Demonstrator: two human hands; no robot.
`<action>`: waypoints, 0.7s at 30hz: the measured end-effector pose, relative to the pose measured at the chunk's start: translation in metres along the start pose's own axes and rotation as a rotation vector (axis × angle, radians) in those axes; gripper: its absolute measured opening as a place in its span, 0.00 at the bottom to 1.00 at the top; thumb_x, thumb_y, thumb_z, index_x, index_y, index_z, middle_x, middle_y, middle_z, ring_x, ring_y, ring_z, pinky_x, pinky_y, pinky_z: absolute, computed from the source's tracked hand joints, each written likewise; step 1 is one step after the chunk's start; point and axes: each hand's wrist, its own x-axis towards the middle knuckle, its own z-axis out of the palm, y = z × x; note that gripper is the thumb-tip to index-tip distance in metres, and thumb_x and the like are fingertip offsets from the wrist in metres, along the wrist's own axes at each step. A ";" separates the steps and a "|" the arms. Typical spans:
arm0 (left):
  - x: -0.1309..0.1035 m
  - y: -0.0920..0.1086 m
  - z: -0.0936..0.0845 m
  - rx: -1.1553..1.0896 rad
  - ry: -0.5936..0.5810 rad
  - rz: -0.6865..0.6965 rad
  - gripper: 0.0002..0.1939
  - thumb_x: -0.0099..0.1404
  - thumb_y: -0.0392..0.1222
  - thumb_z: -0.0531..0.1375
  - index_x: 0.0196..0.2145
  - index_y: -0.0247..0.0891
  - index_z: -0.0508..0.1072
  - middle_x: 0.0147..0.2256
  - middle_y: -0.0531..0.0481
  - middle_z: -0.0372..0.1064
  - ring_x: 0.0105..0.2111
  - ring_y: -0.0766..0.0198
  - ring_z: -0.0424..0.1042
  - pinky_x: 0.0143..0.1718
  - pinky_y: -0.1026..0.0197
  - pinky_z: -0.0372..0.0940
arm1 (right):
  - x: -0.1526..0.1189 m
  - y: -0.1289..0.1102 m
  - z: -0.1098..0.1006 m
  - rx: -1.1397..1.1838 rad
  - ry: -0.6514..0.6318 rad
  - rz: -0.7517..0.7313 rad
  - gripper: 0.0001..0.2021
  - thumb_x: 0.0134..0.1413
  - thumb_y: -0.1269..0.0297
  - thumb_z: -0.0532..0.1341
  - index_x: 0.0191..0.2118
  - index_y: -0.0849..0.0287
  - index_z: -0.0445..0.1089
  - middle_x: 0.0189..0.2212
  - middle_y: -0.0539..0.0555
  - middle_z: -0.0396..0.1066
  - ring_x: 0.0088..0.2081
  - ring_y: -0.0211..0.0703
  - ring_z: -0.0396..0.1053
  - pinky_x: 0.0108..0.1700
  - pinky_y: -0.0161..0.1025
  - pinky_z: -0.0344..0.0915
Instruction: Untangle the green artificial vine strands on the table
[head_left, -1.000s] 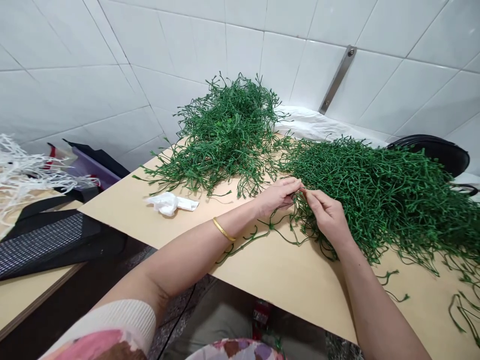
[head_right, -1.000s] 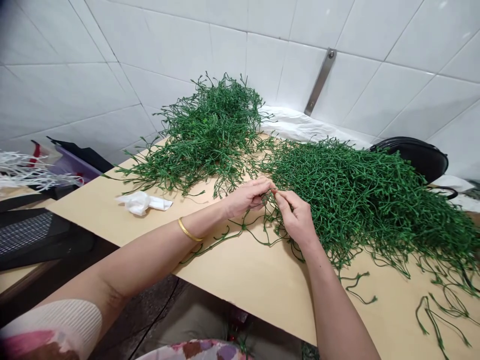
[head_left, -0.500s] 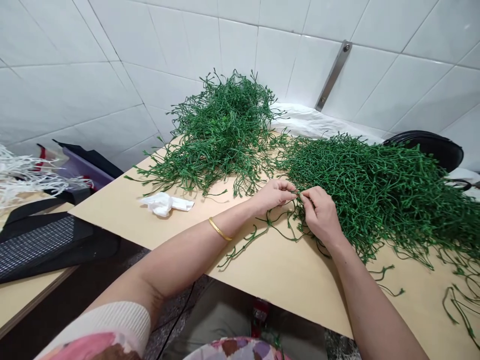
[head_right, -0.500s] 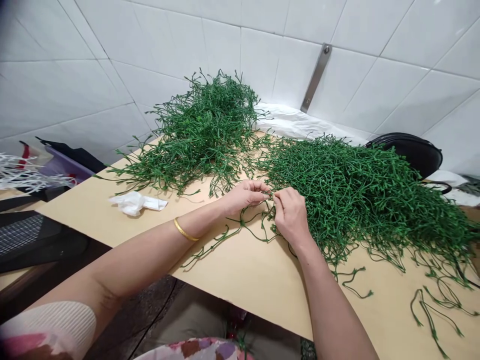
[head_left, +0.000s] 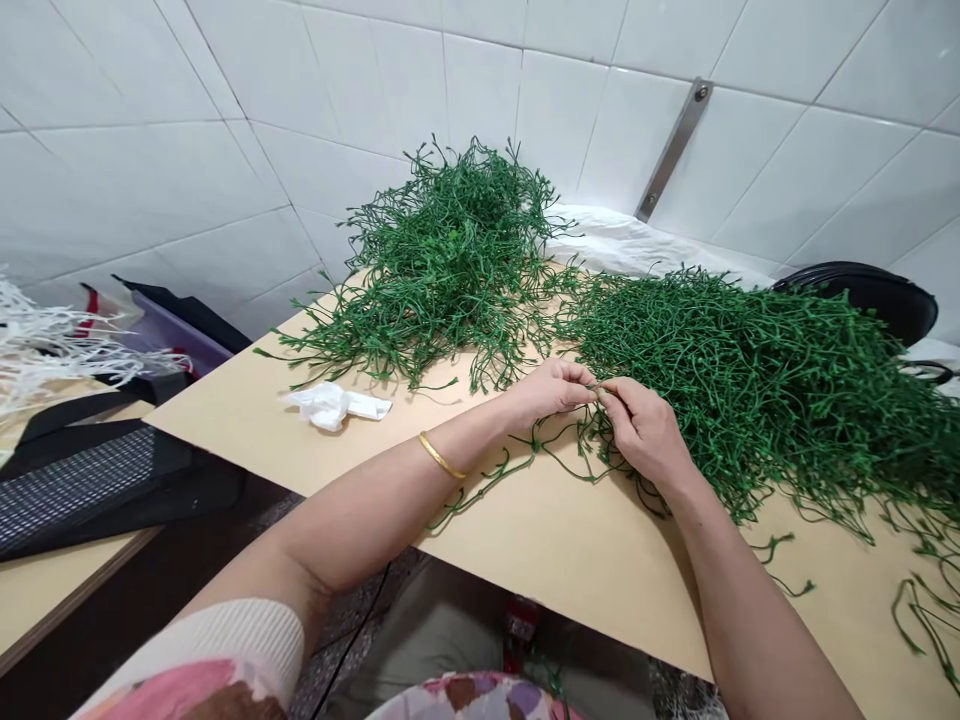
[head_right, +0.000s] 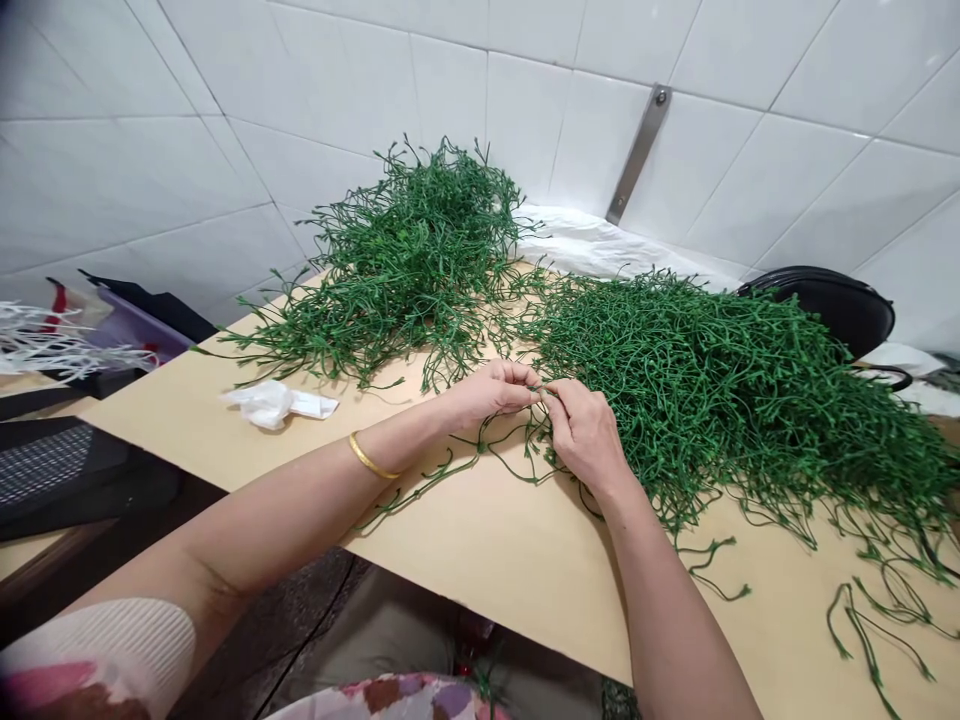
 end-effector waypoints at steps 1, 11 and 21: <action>0.000 0.000 -0.001 0.032 -0.015 0.008 0.05 0.48 0.37 0.59 0.23 0.34 0.65 0.14 0.60 0.51 0.14 0.77 0.47 0.17 0.67 0.42 | 0.000 0.002 0.000 0.010 -0.001 -0.013 0.10 0.58 0.64 0.48 0.36 0.58 0.66 0.32 0.54 0.69 0.33 0.41 0.65 0.35 0.36 0.55; -0.001 0.001 0.001 0.106 -0.034 0.022 0.08 0.46 0.39 0.60 0.24 0.33 0.67 0.15 0.60 0.52 0.15 0.77 0.46 0.18 0.66 0.39 | -0.001 -0.004 0.005 0.045 0.055 0.028 0.10 0.58 0.65 0.47 0.30 0.58 0.61 0.20 0.49 0.60 0.23 0.36 0.57 0.28 0.34 0.51; 0.009 -0.011 -0.001 0.367 0.069 0.118 0.05 0.44 0.35 0.58 0.18 0.33 0.63 0.16 0.59 0.55 0.19 0.75 0.51 0.21 0.67 0.47 | 0.001 -0.004 0.007 -0.357 -0.017 -0.013 0.13 0.59 0.63 0.47 0.28 0.59 0.65 0.26 0.53 0.61 0.29 0.40 0.58 0.33 0.37 0.50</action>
